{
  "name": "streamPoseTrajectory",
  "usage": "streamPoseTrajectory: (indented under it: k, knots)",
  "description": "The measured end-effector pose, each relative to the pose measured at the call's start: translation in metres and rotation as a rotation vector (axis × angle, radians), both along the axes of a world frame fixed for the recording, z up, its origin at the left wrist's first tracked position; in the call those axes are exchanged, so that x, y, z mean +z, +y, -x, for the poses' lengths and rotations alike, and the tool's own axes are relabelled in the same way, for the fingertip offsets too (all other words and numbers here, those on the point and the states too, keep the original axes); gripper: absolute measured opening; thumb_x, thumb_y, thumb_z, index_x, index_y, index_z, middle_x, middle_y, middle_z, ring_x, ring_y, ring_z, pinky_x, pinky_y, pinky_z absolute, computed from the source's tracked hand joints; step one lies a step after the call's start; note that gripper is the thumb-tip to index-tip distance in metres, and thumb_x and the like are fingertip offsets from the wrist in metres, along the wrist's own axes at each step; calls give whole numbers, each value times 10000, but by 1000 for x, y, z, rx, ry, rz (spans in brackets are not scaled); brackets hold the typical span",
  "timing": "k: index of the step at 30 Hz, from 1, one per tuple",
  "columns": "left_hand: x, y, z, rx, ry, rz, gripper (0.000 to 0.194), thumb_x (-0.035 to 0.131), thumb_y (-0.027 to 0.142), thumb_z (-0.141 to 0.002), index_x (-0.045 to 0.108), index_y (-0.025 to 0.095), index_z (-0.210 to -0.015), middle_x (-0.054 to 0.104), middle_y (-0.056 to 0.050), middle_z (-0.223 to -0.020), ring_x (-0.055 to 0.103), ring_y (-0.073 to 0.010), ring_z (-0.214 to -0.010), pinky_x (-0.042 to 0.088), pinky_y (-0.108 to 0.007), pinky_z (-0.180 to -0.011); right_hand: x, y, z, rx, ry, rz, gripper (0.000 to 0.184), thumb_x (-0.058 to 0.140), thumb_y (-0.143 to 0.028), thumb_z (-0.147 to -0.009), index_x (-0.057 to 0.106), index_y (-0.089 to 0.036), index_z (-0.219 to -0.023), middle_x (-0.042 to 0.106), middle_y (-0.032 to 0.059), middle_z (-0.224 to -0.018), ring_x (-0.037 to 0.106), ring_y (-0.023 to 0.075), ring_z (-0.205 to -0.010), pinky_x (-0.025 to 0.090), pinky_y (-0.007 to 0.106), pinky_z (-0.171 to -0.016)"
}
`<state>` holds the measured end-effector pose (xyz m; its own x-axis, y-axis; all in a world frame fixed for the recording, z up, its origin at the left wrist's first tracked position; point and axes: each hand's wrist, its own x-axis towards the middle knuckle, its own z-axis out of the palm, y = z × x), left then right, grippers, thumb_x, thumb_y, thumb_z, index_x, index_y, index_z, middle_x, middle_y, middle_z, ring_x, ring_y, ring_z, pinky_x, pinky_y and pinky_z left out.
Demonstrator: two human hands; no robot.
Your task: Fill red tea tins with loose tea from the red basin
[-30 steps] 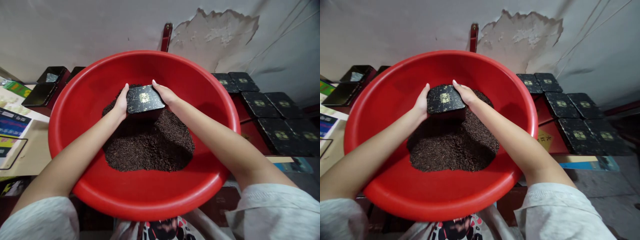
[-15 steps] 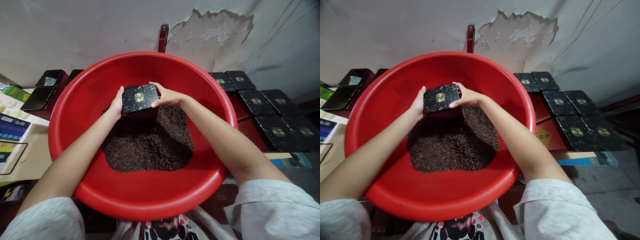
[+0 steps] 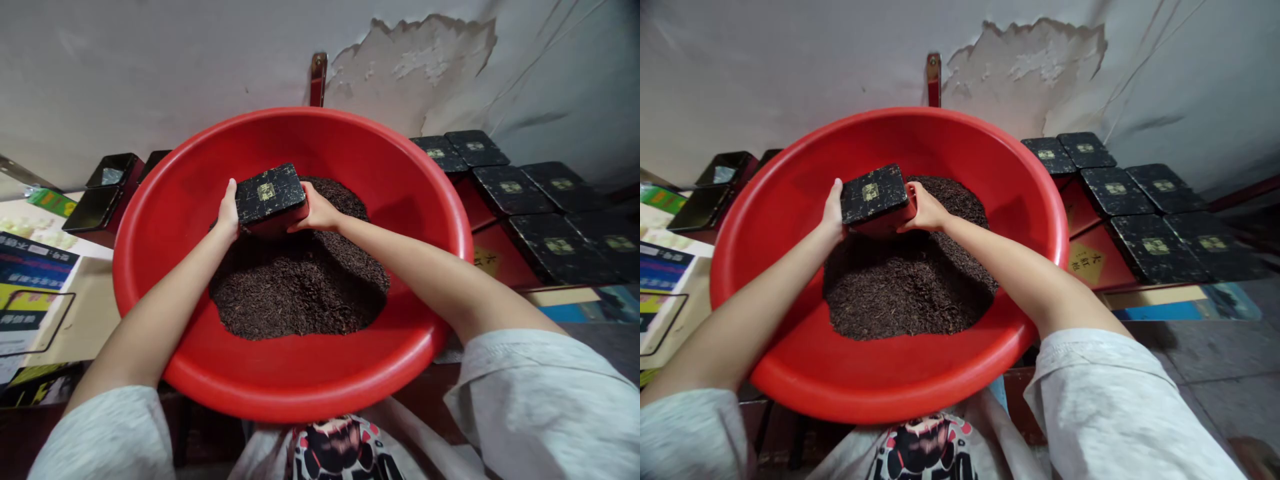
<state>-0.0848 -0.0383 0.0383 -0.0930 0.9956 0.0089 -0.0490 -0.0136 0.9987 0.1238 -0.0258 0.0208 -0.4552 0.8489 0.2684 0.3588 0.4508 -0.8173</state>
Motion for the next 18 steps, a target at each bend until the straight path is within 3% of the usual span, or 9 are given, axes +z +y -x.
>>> streamPoseTrajectory:
  k: [4,8,11,14,16,18]
  knots:
    - [32,-9,-7,222,-149,68,412,536,586,-675,581,193,-793,687,-33,-763,632,-238,-920,542,-345,-779,19,-2,3,-50,32,-194,1084,819,-441,-336,320,-140,-1250,396,184,-1331,384,308,-1239,296,482,-1056]
    - [67,-17,-8,192,-145,-81,393,560,559,-635,583,198,-790,697,-15,-832,608,-251,-960,546,-354,-754,42,-7,9,-64,62,-336,1117,779,-533,-378,283,-129,-1295,367,175,-1347,355,304,-1259,289,456,-1071]
    - [88,-24,-13,120,-122,-203,312,516,517,-666,594,231,-762,696,20,-924,567,-238,-1059,518,-351,-842,58,-18,12,-114,94,-431,1092,733,-590,-426,251,-167,-1309,335,154,-1368,320,293,-1282,257,448,-1089]
    - [103,-37,-24,156,-88,-325,222,457,436,-705,581,253,-694,686,53,-938,545,-203,-1095,466,-325,-929,73,-27,15,-219,186,-453,1072,682,-645,-476,222,-164,-1317,310,157,-1373,308,279,-1291,250,435,-1099]
    - [108,-47,-32,253,-82,-234,176,438,361,-697,553,247,-629,680,33,-859,581,-199,-1009,481,-328,-892,86,-30,15,-301,297,-441,1081,674,-657,-483,204,-152,-1315,327,160,-1359,326,269,-1282,265,431,-1096]
    - [109,-57,-40,279,-108,5,120,453,284,-659,556,238,-615,654,-3,-751,610,-204,-863,508,-334,-805,102,-31,11,-387,409,-450,1089,678,-653,-487,185,-143,-1313,339,158,-1348,339,261,-1273,279,429,-1088]
